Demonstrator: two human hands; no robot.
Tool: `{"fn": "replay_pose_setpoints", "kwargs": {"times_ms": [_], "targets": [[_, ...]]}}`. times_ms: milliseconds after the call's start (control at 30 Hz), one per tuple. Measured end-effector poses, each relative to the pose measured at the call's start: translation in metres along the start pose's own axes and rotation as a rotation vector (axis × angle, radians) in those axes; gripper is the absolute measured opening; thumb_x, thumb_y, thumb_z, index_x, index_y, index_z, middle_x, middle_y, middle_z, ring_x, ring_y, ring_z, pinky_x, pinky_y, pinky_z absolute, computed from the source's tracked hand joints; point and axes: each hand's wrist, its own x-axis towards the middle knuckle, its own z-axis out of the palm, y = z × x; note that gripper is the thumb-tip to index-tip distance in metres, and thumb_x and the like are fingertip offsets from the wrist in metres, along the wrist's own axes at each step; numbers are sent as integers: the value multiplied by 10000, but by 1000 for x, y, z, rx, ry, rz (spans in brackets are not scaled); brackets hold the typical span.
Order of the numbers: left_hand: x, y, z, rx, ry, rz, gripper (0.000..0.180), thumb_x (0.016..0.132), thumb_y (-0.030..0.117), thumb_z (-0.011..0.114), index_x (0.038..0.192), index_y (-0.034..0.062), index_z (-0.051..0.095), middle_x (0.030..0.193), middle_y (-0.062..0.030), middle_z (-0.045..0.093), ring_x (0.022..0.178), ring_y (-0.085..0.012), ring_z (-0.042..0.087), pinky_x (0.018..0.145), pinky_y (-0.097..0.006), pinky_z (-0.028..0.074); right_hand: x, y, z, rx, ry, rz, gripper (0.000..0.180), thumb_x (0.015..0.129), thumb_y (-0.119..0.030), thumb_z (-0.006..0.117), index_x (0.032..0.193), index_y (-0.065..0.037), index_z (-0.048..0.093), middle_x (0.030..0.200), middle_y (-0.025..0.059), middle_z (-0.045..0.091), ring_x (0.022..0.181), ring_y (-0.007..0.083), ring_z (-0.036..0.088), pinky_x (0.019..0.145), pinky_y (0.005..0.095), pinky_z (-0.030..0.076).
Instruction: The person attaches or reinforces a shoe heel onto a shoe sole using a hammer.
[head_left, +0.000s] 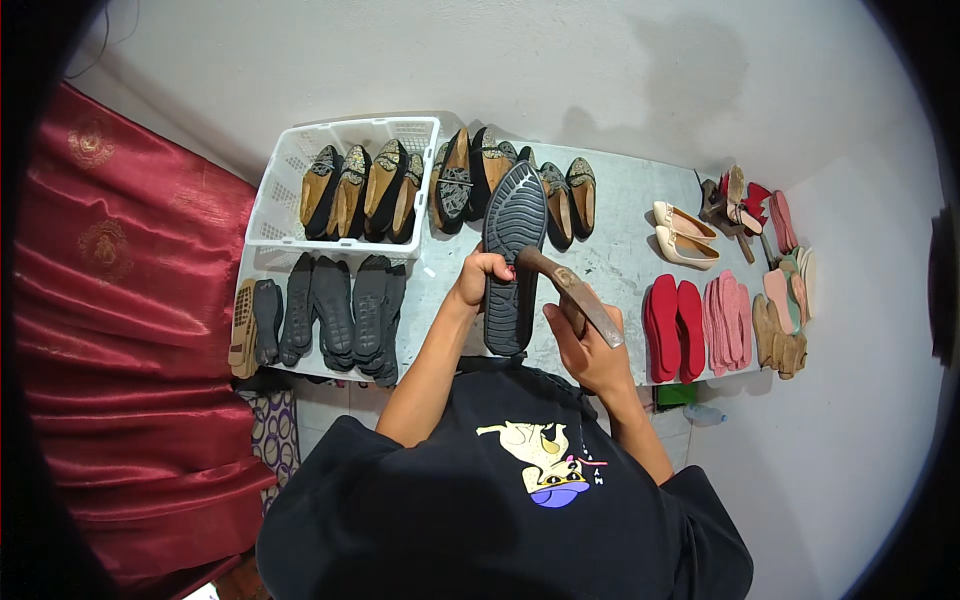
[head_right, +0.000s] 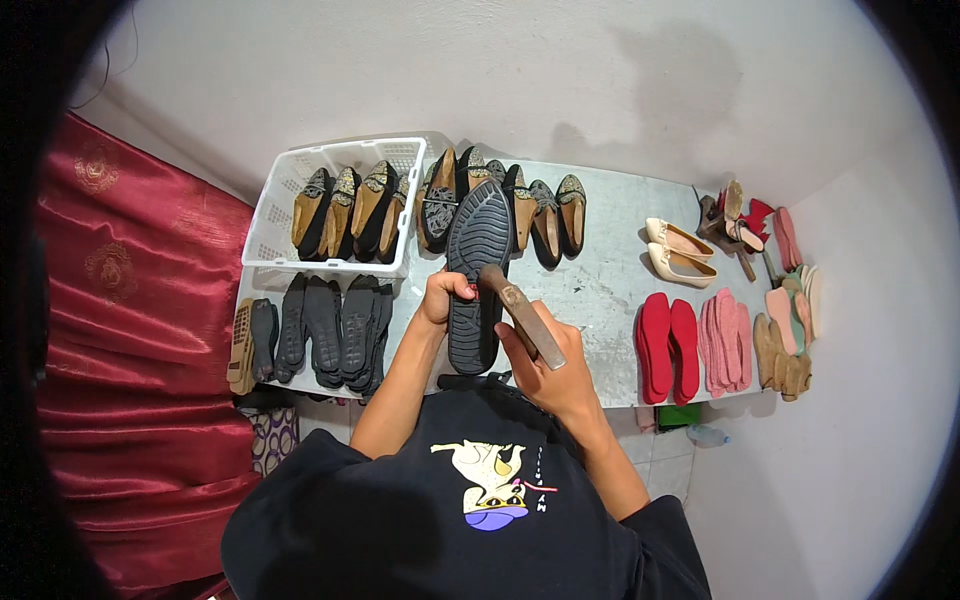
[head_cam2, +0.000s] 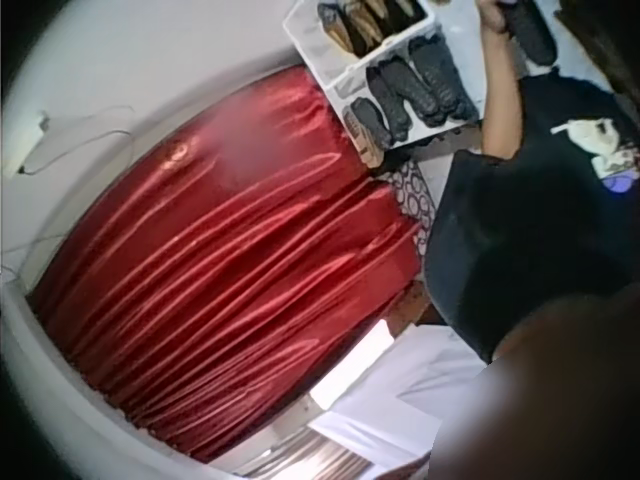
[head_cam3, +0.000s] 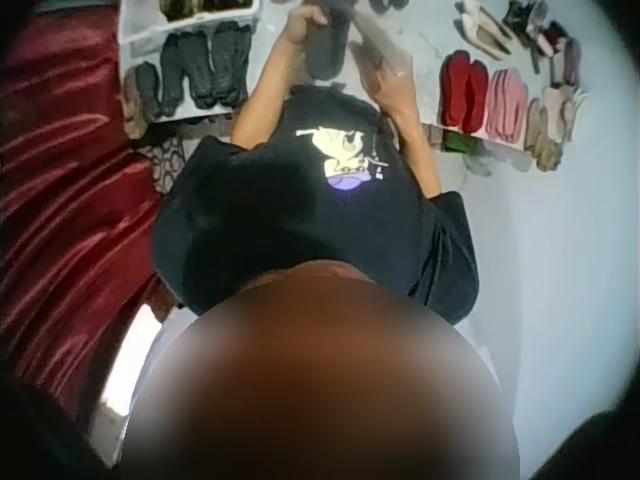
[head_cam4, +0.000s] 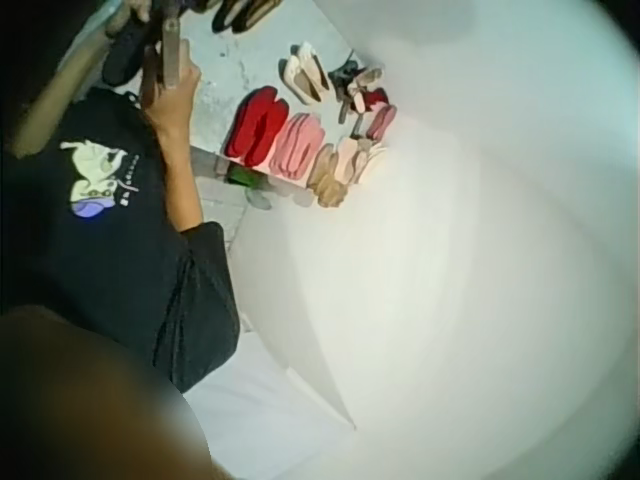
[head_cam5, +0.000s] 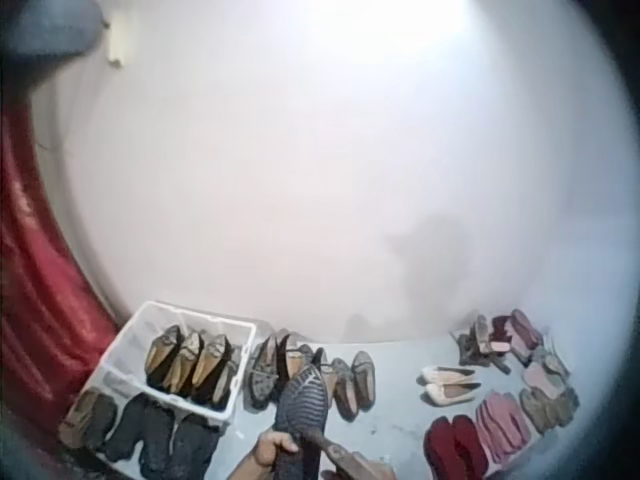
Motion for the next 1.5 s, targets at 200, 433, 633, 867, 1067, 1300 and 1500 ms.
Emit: {"fn": "replay_pose_setpoints", "kwargs": {"times_ms": [200, 433, 633, 867, 1067, 1300, 1500], "targets": [[0, -5, 3, 40, -20, 15, 457, 558, 34, 537, 995, -30, 653, 862, -103, 686, 689, -194, 661, 663, -297, 566, 6, -8, 4, -35, 30, -25, 145, 930, -100, 652, 975, 17, 580, 590, 100, 490, 451, 173, 470, 464, 323, 367], [-9, -9, 11, 25, 71, 33, 484, 555, 15, 537, 1026, -47, 632, 821, -114, 675, 670, -206, 655, 642, -302, 564, 10, -4, 7, 73, -37, 62, 163, 938, -105, 648, 1022, 21, 589, 646, 119, 525, 512, 186, 508, 514, 319, 406], [-4, -21, -16, 140, 120, 51, 430, 568, 17, 543, 987, -39, 621, 787, -107, 654, 623, -192, 620, 625, -282, 544, 17, -10, 13, 73, -53, 32, 150, 939, -82, 634, 1037, 21, 588, 713, 147, 569, 586, 283, 606, 559, 351, 450], [-10, -14, 9, 98, 107, 106, 537, 547, 11, 527, 1076, -40, 600, 834, -103, 659, 627, -176, 615, 625, -271, 540, 27, -5, 14, 118, 5, 20, 160, 940, -105, 643, 1005, 28, 582, 697, 95, 503, 597, 215, 500, 540, 331, 407], [-13, -12, 9, 87, 52, 89, 628, 529, 24, 531, 1151, -34, 587, 928, -111, 673, 716, -189, 646, 654, -280, 555, 29, 4, 13, 66, 44, -35, 151, 949, -112, 632, 992, 23, 578, 677, 139, 515, 550, 265, 558, 518, 355, 413], [-18, -4, 21, 63, 27, 71, 628, 520, 24, 541, 1142, -33, 599, 931, -108, 674, 726, -192, 651, 668, -275, 555, 37, 4, 2, 61, 50, 65, 204, 966, -153, 635, 902, 15, 539, 610, 49, 398, 547, 133, 357, 513, 305, 350], [-13, -7, 19, 60, 58, 33, 606, 517, 23, 543, 1117, -34, 602, 883, -89, 659, 693, -183, 633, 641, -268, 542, 52, 18, 5, 94, 163, 38, 213, 971, -214, 639, 912, -14, 594, 551, -21, 445, 437, 57, 412, 411, 261, 323]]}}
